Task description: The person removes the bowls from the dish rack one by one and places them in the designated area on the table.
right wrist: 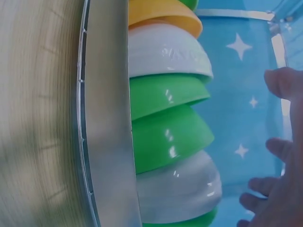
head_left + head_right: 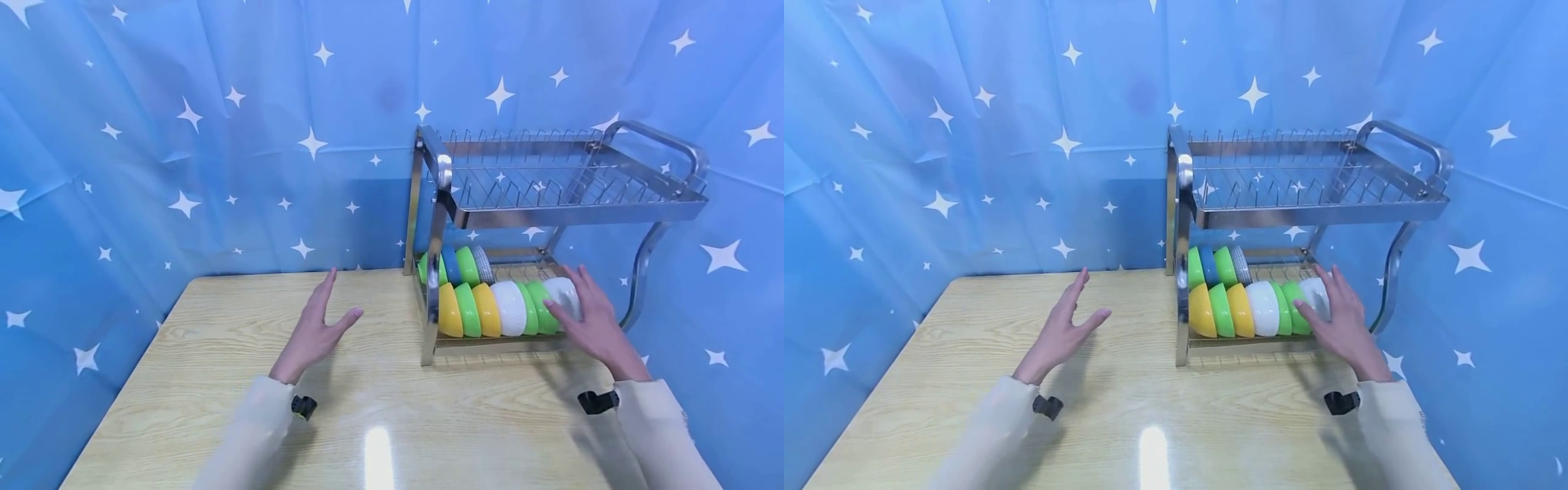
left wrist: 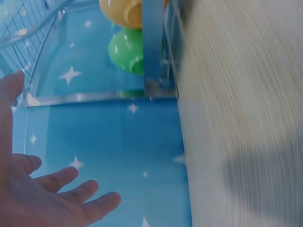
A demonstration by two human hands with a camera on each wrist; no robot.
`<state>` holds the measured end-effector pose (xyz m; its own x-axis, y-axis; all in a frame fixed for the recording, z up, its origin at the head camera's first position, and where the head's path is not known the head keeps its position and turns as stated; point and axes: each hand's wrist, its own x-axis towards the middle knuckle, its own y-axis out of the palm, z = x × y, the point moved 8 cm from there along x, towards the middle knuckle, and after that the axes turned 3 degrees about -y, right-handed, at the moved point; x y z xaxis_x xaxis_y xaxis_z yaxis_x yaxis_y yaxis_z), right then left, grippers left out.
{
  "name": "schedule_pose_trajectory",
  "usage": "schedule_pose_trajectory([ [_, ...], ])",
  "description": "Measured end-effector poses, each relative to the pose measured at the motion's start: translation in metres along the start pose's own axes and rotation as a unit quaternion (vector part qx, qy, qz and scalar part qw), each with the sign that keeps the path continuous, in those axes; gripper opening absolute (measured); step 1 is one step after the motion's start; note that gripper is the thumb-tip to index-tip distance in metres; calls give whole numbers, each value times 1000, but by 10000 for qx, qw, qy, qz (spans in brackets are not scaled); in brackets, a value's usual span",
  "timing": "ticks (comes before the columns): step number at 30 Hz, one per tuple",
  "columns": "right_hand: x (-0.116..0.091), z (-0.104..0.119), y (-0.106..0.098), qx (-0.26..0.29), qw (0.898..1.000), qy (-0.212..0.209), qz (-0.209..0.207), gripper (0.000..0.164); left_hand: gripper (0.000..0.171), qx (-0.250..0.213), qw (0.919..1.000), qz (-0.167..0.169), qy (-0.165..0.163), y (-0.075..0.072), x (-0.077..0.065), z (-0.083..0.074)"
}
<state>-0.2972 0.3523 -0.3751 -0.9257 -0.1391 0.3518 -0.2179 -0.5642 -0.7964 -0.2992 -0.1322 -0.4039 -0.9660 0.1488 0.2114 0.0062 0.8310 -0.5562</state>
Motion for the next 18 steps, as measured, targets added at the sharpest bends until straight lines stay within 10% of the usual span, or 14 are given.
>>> schedule_pose_trajectory([
  [18,5,-42,-5,548,9907,1232,-180,77,82,-871,9941,227,606,66,26,-70],
])
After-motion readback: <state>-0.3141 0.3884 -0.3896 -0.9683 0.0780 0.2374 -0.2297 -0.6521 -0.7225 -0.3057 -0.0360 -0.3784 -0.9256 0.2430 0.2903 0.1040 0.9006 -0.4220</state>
